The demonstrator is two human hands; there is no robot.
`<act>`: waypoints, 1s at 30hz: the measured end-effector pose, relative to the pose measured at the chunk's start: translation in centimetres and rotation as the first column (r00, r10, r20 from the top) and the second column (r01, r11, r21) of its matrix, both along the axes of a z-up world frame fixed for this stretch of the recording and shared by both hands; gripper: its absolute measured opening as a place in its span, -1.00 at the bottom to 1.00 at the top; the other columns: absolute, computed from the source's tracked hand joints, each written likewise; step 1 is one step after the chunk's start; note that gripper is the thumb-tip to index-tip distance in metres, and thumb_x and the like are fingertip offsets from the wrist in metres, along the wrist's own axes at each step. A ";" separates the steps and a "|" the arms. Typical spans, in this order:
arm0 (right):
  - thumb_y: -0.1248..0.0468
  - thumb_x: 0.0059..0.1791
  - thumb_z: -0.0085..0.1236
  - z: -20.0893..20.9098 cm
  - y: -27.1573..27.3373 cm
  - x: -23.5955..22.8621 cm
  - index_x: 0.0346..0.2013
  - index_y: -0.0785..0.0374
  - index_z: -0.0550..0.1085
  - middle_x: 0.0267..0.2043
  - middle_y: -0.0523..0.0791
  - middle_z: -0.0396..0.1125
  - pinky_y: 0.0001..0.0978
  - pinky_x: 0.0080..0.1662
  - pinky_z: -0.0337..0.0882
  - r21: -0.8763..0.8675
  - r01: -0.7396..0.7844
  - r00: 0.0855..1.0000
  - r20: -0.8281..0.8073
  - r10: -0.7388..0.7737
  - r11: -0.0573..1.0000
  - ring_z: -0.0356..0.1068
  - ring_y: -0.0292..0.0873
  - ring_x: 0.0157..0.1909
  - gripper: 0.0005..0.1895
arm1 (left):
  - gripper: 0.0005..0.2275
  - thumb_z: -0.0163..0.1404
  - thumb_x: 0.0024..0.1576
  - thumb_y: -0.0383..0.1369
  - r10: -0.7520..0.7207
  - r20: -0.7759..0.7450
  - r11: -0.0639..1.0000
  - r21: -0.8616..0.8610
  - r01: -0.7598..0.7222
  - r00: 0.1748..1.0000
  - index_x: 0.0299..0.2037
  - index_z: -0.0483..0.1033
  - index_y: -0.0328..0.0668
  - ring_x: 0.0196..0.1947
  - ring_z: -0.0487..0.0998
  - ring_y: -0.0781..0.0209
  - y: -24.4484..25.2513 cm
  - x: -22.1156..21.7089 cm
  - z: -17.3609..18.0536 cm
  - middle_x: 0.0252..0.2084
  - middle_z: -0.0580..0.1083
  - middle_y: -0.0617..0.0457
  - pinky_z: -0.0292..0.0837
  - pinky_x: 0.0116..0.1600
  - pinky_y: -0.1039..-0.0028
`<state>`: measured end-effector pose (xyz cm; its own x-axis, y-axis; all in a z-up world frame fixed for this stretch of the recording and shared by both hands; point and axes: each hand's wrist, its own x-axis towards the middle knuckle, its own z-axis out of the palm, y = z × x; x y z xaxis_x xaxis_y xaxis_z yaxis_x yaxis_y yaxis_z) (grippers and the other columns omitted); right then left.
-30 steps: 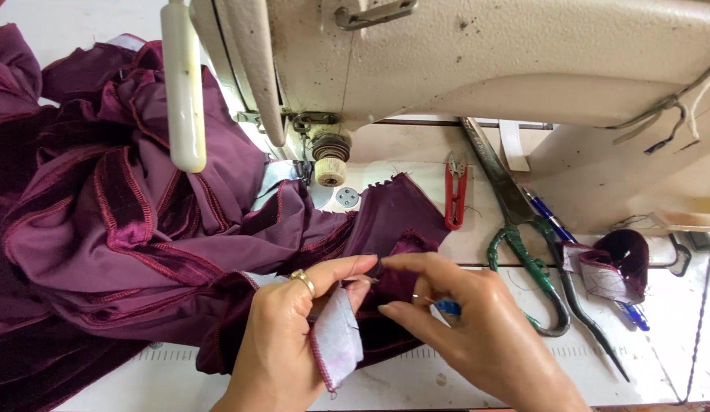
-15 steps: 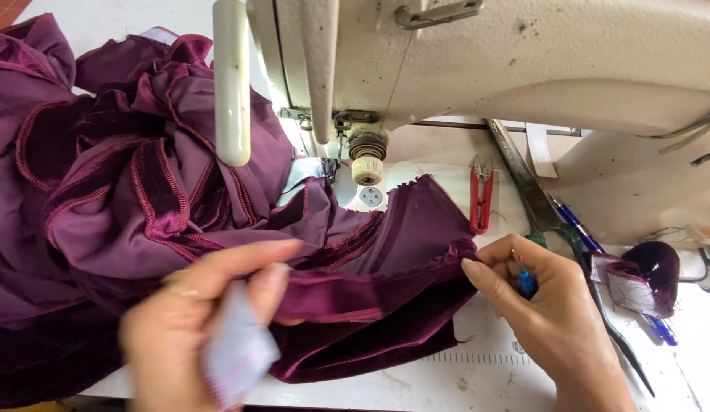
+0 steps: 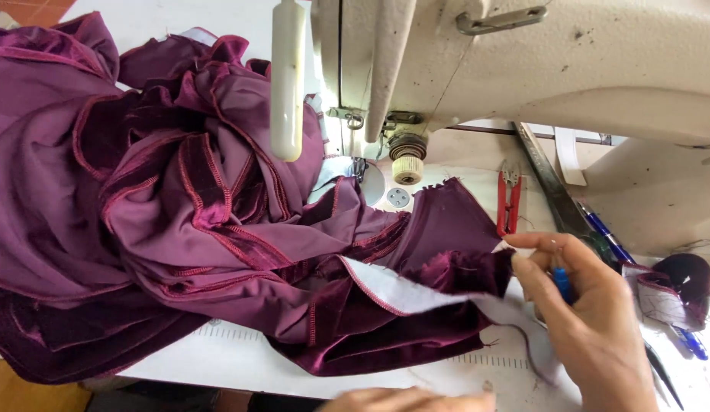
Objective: Using a seam ripper to carefully remove overlock stitches from a purple velvet garment at a sewing workstation.
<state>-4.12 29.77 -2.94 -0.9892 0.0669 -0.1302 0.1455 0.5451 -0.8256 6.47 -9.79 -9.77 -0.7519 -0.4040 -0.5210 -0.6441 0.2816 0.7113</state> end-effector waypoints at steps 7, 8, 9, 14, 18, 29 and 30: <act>0.28 -0.07 0.11 0.0 2.2 1.7 -0.31 0.34 0.58 -0.23 -0.12 0.55 -0.43 -0.06 0.29 0.091 0.129 0.992 -0.022 -0.128 0.987 0.35 -0.26 -0.17 -0.81 | -0.45 0.10 -0.23 0.05 -0.346 0.496 0.938 0.175 0.299 0.796 0.04 0.71 0.35 0.24 0.49 0.41 2.0 3.2 -5.8 0.16 0.63 0.48 0.06 0.45 0.47; 0.28 -0.11 0.17 -0.4 2.7 1.9 -0.36 0.27 0.62 -0.31 -0.14 0.55 -0.46 -0.15 0.32 0.131 0.049 0.998 -0.035 -0.045 0.990 0.38 -0.25 -0.30 -0.86 | -0.49 0.05 -0.19 -0.07 -0.457 0.269 0.884 0.031 0.466 0.848 0.05 0.64 0.21 0.22 0.45 0.33 4.7 1.6 -2.9 0.13 0.58 0.37 0.09 0.40 0.42; 0.29 -0.15 0.22 -0.7 3.2 2.2 -0.42 0.21 0.66 -0.39 -0.16 0.56 -0.49 -0.23 0.34 0.172 -0.031 0.998 -0.044 0.039 0.985 0.41 -0.25 -0.42 -0.89 | -0.52 0.00 -0.14 -0.20 -0.574 0.043 0.805 -0.153 0.574 0.817 0.06 0.57 0.06 0.19 0.41 0.24 7.5 0.2 -0.1 0.11 0.53 0.25 0.12 0.35 0.37; 0.16 -0.26 0.32 -2.8 2.0 2.3 -0.23 0.01 0.59 -0.32 -0.26 0.35 -0.49 -0.35 0.20 0.374 -0.332 0.812 -0.354 0.464 0.866 0.16 -0.30 -0.46 -0.70 | -0.62 -0.05 -0.11 -0.55 -0.899 -0.322 0.431 -0.775 0.463 0.298 -0.02 0.44 -0.36 0.19 0.25 -0.12 14.9 -6.4 6.1 0.07 0.37 -0.19 0.14 0.27 0.18; 0.34 -0.15 0.16 -2.4 1.5 1.7 -0.39 0.19 0.58 -0.30 -0.17 0.38 -0.47 -0.11 0.40 0.366 -0.377 0.744 -0.427 0.513 0.851 0.44 -0.31 -0.24 -0.91 | -0.80 0.17 -0.22 -0.44 -0.900 -0.237 0.392 -0.809 0.438 0.366 -0.42 0.43 -0.11 -0.31 0.45 0.09 14.6 -7.3 6.4 -0.37 0.43 0.11 0.33 -0.06 0.29; 0.41 -0.06 -0.02 0.3 1.1 1.2 -0.27 0.33 0.43 -0.08 -0.09 0.43 -0.49 -0.29 0.26 0.205 -0.225 0.880 -0.376 0.289 0.953 0.25 -0.26 -0.34 -0.90 | -0.77 0.11 -0.18 -0.55 -0.694 -0.609 0.700 -0.695 0.163 0.385 -0.35 0.41 -0.11 -0.41 0.45 0.15 16.4 -3.2 5.1 -0.38 0.44 0.14 0.34 -0.23 0.38; 0.34 -0.04 0.01 0.5 0.8 1.4 -0.42 0.25 0.43 -0.12 -0.14 0.50 -0.54 -0.49 0.17 0.157 -0.257 0.891 -0.342 0.297 0.954 0.11 -0.32 -0.60 -0.92 | -0.74 0.12 -0.22 -0.58 -0.652 -0.650 0.746 -0.642 0.177 0.390 -0.33 0.43 -0.13 -0.36 0.49 0.15 16.4 -3.2 5.2 -0.38 0.45 0.12 0.38 -0.20 0.39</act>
<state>-2.71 30.61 -2.40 -0.9476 -0.2230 0.2287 -0.3185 0.6061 -0.7288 3.31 6.62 -4.54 -0.8354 0.1187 0.5367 0.4418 0.7259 0.5271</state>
